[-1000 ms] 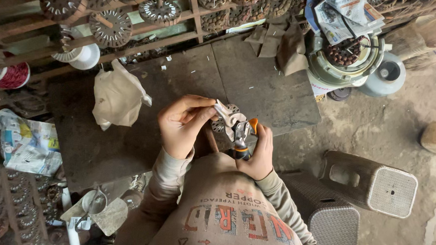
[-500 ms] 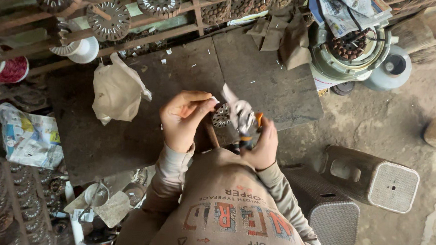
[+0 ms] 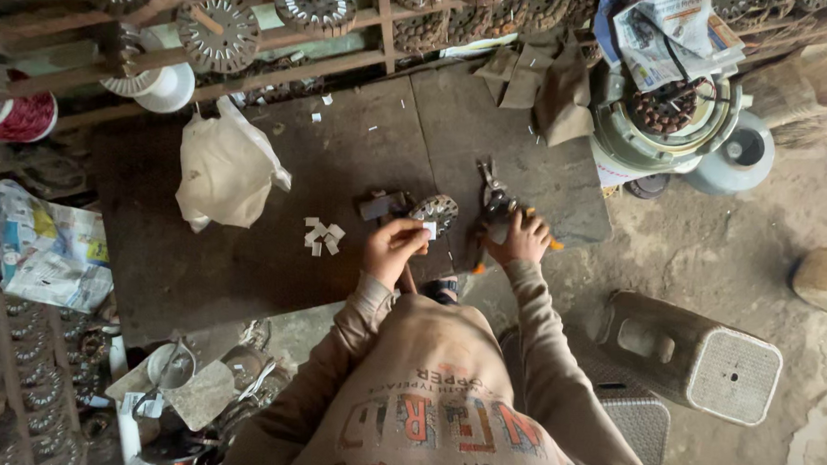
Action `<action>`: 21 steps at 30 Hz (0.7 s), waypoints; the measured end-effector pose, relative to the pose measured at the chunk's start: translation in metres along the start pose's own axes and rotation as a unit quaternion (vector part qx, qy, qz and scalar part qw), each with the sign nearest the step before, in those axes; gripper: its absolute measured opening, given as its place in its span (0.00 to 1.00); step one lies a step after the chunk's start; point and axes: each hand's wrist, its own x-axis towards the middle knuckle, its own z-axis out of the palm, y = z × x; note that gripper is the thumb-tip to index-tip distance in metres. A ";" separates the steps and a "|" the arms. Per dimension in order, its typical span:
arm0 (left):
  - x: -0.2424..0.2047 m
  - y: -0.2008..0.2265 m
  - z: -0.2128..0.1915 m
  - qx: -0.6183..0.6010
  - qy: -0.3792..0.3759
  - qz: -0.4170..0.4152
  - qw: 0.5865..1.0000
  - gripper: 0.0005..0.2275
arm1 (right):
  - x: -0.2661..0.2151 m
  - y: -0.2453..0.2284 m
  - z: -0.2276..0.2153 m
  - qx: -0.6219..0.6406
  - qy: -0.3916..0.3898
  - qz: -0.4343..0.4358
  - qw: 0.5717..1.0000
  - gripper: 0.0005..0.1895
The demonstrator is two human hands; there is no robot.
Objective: The person uses pliers to bend small white pieces and attach them to a perforated metal disc. They repeatedly pick up pieces, bend them, and place them into holes on the disc while working at a cluttered workbench.
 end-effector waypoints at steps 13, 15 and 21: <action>-0.008 -0.017 0.002 0.033 -0.061 0.021 0.997 0.08 | -0.041 -0.097 -0.140 0.740 -0.211 0.040 0.637 0.10; -0.013 -0.019 0.004 0.076 -0.066 0.059 0.993 0.06 | -0.043 -0.095 -0.142 0.754 -0.200 0.040 0.624 0.10; -0.016 -0.037 0.002 0.040 -0.079 0.004 0.996 0.03 | -0.052 -0.093 -0.130 0.762 -0.223 0.114 0.597 0.07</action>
